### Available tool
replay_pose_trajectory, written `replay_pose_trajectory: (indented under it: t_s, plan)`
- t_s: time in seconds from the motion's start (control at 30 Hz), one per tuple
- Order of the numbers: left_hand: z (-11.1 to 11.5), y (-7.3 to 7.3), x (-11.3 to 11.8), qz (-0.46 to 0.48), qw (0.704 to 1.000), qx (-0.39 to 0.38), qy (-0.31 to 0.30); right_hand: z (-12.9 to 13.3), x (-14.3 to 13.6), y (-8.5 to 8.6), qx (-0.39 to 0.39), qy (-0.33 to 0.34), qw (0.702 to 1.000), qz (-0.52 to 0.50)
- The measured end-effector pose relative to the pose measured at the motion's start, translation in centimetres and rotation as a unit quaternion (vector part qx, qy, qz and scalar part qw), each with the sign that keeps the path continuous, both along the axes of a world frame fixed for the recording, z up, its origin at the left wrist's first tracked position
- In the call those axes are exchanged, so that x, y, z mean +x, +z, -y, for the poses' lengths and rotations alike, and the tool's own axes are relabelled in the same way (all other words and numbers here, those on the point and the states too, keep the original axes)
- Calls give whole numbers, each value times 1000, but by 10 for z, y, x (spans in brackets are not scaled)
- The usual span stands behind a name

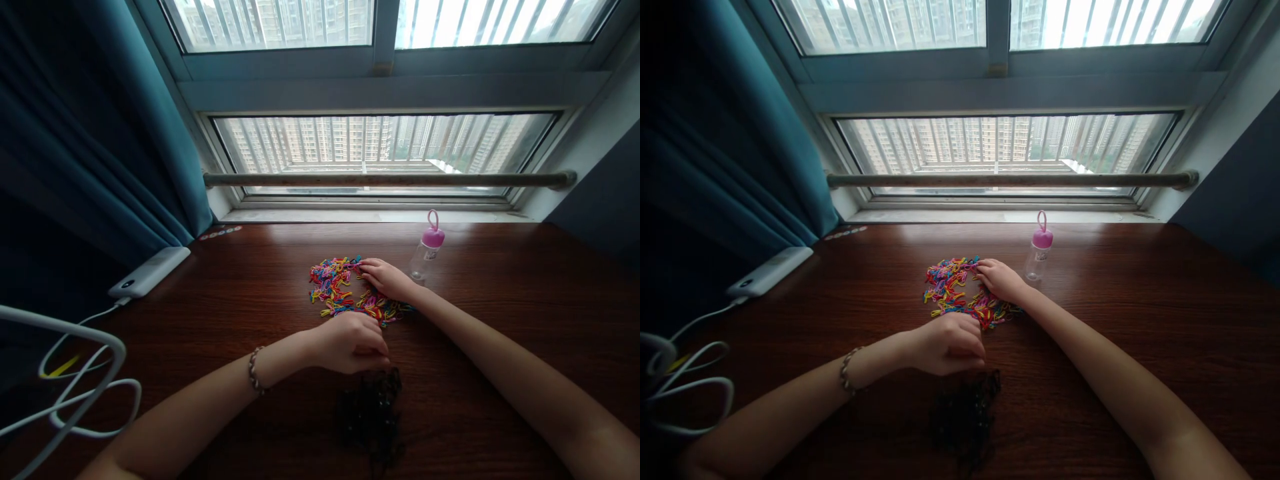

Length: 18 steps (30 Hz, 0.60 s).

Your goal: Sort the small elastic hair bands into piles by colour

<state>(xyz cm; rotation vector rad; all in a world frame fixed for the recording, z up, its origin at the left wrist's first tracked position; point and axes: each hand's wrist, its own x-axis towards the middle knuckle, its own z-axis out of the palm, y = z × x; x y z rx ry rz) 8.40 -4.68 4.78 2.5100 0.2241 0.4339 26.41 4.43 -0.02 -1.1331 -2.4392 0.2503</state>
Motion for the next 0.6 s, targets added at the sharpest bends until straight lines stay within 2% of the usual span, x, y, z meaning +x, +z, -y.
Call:
replay_pose_trajectory:
  t_s: [0.07, 0.13, 0.23, 0.3, 0.37, 0.43, 0.6]
  plan:
    - [-17, 3, -9, 33, 996, 14, 81, 5, 2, 2, 6, -27, 999, -24]
    - [-39, 1, -21, 79, 980, 31, 179, 9, 5, 4, 6, -56, 998, -36]
    - [-71, -13, -40, 141, 932, 78, 326, 13, 7, 8, 13, -97, 995, -34]
    - [-87, -26, -51, 164, 896, 112, 397, 13, 7, 9, 21, -121, 992, -36]
    - [-96, -36, -57, 170, 875, 134, 432, 11, 7, 9, 29, -141, 988, -49]
    - [-99, -42, -59, 170, 867, 144, 445, 10, 7, 7, 37, -149, 986, -71]
    - [-93, -43, -54, 153, 886, 160, 408, 7, 6, -2, 28, -86, 990, -106]
